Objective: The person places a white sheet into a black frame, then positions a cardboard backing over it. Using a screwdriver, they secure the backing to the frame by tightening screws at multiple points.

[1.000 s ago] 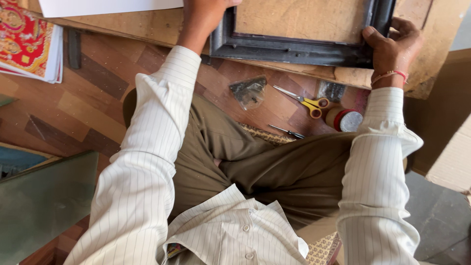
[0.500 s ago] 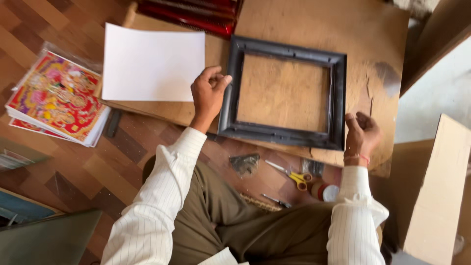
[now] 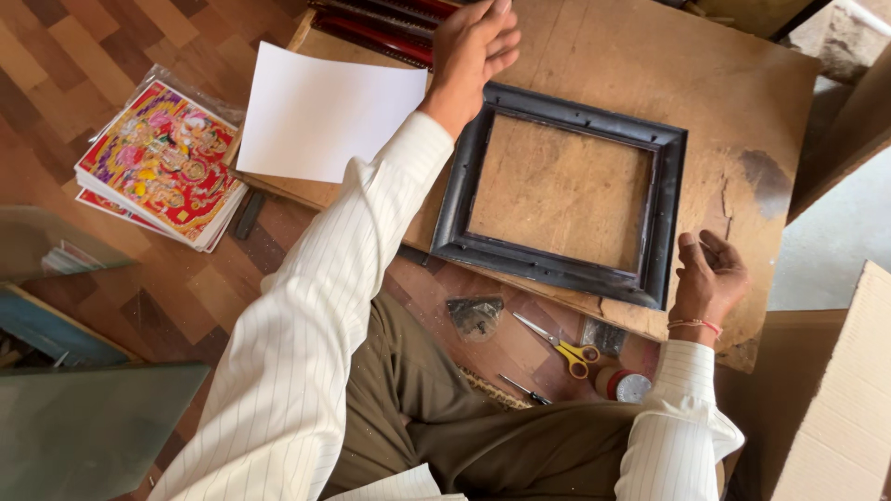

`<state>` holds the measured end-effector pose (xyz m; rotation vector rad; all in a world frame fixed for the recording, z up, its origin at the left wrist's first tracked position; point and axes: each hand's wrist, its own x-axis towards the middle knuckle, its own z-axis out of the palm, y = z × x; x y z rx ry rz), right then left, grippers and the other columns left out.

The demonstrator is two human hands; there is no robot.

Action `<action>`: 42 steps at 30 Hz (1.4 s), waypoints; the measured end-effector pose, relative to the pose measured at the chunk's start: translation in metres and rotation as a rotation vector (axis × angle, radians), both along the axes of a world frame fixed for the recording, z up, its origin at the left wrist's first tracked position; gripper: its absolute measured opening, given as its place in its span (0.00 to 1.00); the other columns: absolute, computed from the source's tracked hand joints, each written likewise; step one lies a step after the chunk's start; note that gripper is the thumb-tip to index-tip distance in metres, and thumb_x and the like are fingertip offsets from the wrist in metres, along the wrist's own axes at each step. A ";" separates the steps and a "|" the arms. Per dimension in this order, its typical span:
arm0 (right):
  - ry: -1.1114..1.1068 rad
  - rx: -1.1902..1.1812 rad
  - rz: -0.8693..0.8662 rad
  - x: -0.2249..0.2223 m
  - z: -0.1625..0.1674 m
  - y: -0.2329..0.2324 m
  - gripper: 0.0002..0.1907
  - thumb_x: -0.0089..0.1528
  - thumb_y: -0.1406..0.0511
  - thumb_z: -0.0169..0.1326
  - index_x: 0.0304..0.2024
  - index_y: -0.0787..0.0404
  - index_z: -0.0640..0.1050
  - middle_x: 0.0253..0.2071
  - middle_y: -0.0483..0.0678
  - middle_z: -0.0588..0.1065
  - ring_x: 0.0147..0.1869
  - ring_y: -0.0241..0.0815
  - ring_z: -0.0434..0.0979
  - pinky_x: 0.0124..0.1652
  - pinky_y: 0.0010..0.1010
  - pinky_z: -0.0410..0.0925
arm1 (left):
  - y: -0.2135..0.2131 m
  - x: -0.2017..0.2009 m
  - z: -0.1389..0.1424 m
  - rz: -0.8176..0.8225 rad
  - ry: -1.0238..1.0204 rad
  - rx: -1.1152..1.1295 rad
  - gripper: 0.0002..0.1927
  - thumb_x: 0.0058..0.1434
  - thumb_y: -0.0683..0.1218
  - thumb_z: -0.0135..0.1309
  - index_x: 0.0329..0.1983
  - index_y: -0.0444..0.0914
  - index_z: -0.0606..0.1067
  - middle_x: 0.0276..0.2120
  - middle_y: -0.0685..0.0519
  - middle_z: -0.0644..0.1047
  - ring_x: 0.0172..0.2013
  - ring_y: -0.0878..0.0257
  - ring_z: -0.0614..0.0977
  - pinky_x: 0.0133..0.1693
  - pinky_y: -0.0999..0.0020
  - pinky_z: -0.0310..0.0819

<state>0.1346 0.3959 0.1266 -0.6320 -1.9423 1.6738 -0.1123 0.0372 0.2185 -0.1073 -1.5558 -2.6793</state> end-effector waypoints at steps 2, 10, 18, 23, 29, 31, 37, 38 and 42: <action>0.044 -0.017 0.029 -0.001 -0.003 0.002 0.19 0.64 0.66 0.67 0.53 0.70 0.79 0.40 0.48 0.80 0.39 0.33 0.81 0.33 0.19 0.71 | 0.009 -0.007 -0.002 0.051 0.054 -0.018 0.21 0.58 0.51 0.63 0.49 0.32 0.78 0.43 0.45 0.82 0.43 0.55 0.86 0.44 0.57 0.85; 0.122 0.015 0.099 0.004 -0.010 0.015 0.15 0.70 0.69 0.68 0.54 0.72 0.79 0.41 0.49 0.80 0.39 0.35 0.81 0.34 0.23 0.73 | -0.130 0.023 -0.078 0.686 0.229 -1.049 0.19 0.52 0.49 0.72 0.42 0.34 0.78 0.38 0.45 0.83 0.39 0.49 0.84 0.41 0.55 0.78; 0.094 0.021 0.120 0.001 0.001 0.008 0.14 0.68 0.72 0.65 0.54 0.72 0.79 0.42 0.51 0.81 0.39 0.36 0.82 0.35 0.24 0.75 | -0.334 0.083 -0.102 0.725 -0.292 -1.431 0.24 0.43 0.47 0.77 0.37 0.34 0.77 0.38 0.42 0.83 0.39 0.47 0.86 0.42 0.51 0.80; 0.047 0.027 0.060 0.007 -0.002 0.009 0.13 0.68 0.70 0.67 0.52 0.71 0.80 0.39 0.50 0.82 0.36 0.35 0.82 0.32 0.22 0.73 | -0.325 0.086 -0.111 0.776 -0.211 -1.260 0.23 0.43 0.43 0.75 0.35 0.32 0.74 0.39 0.41 0.83 0.40 0.47 0.87 0.44 0.54 0.83; 0.049 0.060 0.089 0.003 -0.006 0.007 0.12 0.69 0.70 0.68 0.51 0.71 0.80 0.39 0.50 0.82 0.36 0.35 0.83 0.32 0.22 0.74 | -0.321 0.074 -0.115 0.735 -0.367 -1.339 0.13 0.53 0.45 0.69 0.33 0.33 0.77 0.37 0.45 0.86 0.41 0.51 0.89 0.45 0.57 0.83; 0.048 0.062 0.103 0.004 -0.007 0.006 0.12 0.69 0.70 0.67 0.52 0.71 0.80 0.39 0.50 0.82 0.37 0.35 0.83 0.34 0.22 0.75 | -0.318 0.073 -0.113 0.707 -0.438 -1.345 0.13 0.54 0.45 0.69 0.34 0.33 0.77 0.37 0.44 0.86 0.41 0.50 0.88 0.45 0.57 0.83; 0.061 0.003 0.167 0.010 -0.009 0.013 0.13 0.68 0.72 0.64 0.54 0.72 0.79 0.43 0.51 0.82 0.39 0.37 0.83 0.35 0.23 0.74 | -0.306 0.061 -0.101 0.581 -0.594 -1.321 0.13 0.55 0.45 0.68 0.34 0.32 0.77 0.37 0.44 0.85 0.41 0.50 0.87 0.45 0.57 0.82; 0.061 0.021 0.164 0.010 -0.009 0.014 0.13 0.68 0.73 0.64 0.54 0.72 0.79 0.42 0.51 0.81 0.39 0.37 0.84 0.35 0.24 0.75 | -0.304 0.060 -0.101 0.570 -0.607 -1.317 0.13 0.55 0.45 0.68 0.34 0.32 0.77 0.37 0.44 0.85 0.41 0.50 0.87 0.45 0.56 0.81; 0.091 0.039 0.178 0.005 -0.014 0.011 0.14 0.70 0.73 0.64 0.56 0.73 0.77 0.44 0.51 0.81 0.41 0.38 0.84 0.37 0.25 0.76 | -0.302 0.055 -0.101 0.605 -0.613 -1.312 0.12 0.56 0.44 0.67 0.35 0.32 0.77 0.37 0.44 0.84 0.41 0.50 0.86 0.45 0.56 0.81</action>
